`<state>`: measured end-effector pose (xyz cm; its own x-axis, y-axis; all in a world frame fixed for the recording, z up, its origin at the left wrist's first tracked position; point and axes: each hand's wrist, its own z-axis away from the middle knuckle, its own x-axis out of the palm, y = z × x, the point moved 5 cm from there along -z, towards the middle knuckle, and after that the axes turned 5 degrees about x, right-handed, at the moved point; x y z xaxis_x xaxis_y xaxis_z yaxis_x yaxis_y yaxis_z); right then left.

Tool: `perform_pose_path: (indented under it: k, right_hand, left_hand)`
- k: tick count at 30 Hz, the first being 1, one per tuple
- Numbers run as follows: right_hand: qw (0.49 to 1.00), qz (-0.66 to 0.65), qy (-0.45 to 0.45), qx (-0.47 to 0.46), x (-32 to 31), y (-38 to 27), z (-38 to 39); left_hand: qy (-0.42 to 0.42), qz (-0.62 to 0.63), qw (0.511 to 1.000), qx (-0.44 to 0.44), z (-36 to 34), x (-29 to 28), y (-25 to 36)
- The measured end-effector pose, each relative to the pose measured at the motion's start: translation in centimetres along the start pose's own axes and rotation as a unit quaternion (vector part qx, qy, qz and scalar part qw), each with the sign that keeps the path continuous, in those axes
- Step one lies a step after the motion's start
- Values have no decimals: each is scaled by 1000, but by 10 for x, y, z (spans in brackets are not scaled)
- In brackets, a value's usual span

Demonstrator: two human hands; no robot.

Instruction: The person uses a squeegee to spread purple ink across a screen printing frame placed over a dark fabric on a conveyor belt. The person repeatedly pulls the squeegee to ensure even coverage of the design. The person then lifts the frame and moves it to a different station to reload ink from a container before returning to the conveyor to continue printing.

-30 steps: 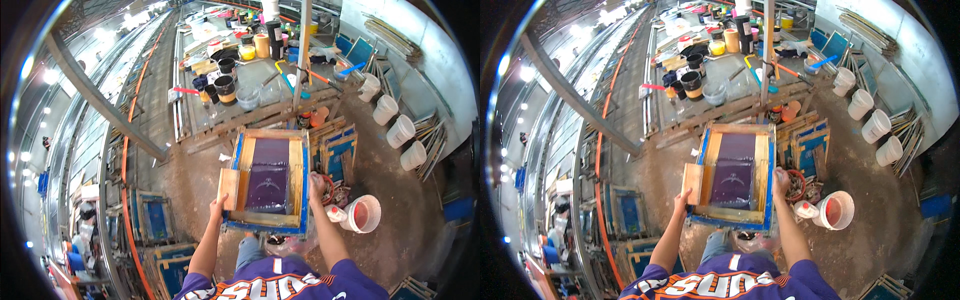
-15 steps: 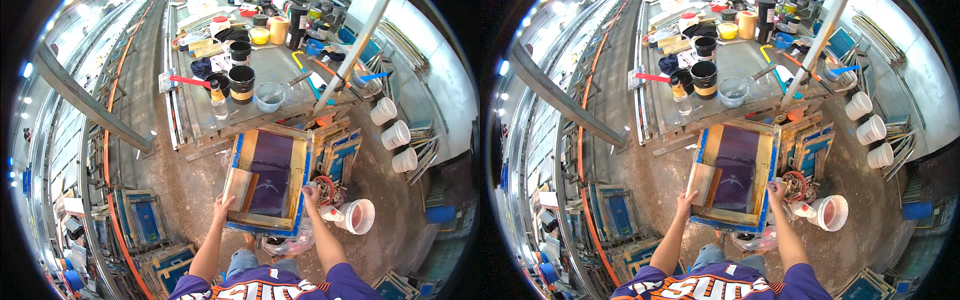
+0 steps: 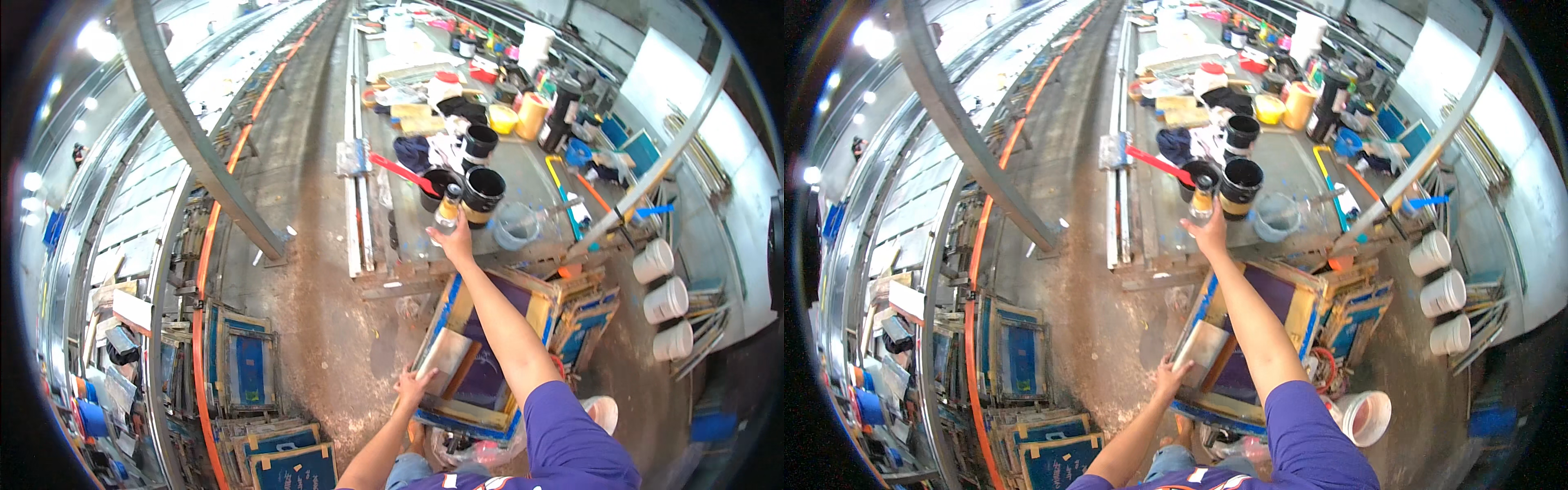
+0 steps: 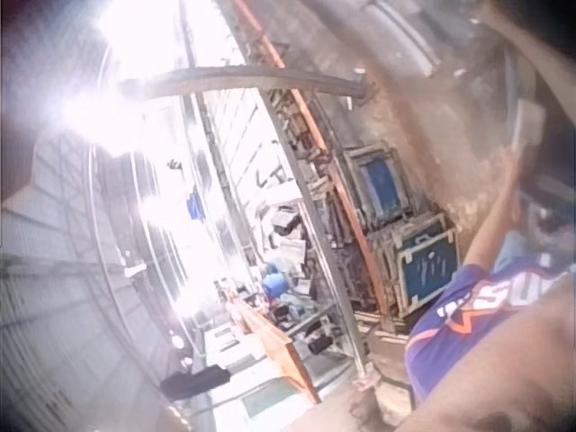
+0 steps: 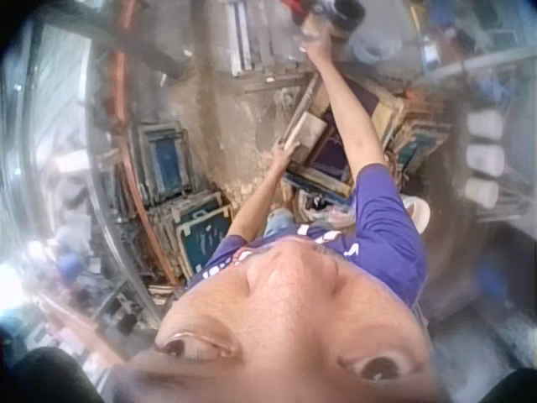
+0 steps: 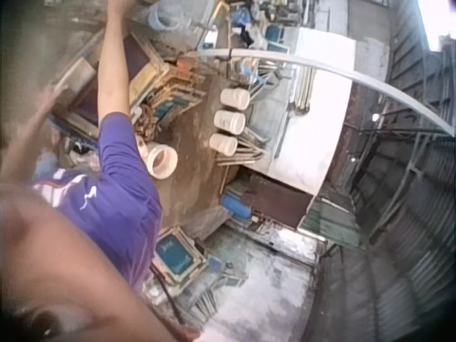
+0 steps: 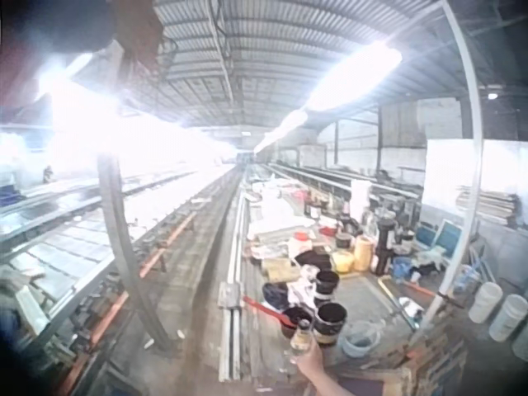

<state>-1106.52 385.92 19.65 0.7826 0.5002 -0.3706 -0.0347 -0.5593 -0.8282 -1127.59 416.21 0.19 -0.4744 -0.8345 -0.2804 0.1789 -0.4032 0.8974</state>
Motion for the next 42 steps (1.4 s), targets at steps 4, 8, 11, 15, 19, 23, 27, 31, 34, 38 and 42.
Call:
perform_pose_path:
  k: [4, 8, 11, 15, 19, 23, 27, 31, 34, 38, 42]
  right_hand:
    - [994, 12, -40, 96, 19, -15, 8]
    - [999, 30, 22, 3, -31, -54, 45]
    - [999, -32, -17, 31, -106, -65, 92]
    - [977, -196, 21, 83, -230, -86, 196]
    - [985, -45, 5, 166, -335, -68, 328]
    - [965, 75, 36, 249, -431, -46, 464]
    - [935, 132, 123, 307, -500, -42, 595]
    - [893, 59, 207, 395, -536, -43, 679]
    - [905, 114, 198, 359, -553, -41, 703]
    - [897, 47, 224, 378, -555, -29, 717]
    - [888, 31, 256, 380, -539, -46, 694]
  left_hand:
    - [15, -26, 1000, 5, 5, -12, 6]
    - [14, -45, 998, -32, 7, -13, 2]
    - [13, -60, 997, -54, 5, -7, -4]
    - [19, -88, 994, -56, 0, -8, -1]
    - [31, -88, 994, -64, -10, -15, -13]
    - [-3, 156, 988, -16, -3, -22, 29]
    - [36, 198, 978, 55, 10, -46, 82]
    - [11, 275, 952, 134, 36, -63, 156]
    - [-42, 91, 964, 244, 44, -70, 187]
    - [66, -262, 906, 325, 36, -49, 169]
    - [73, -362, 875, 315, 25, -27, 134]
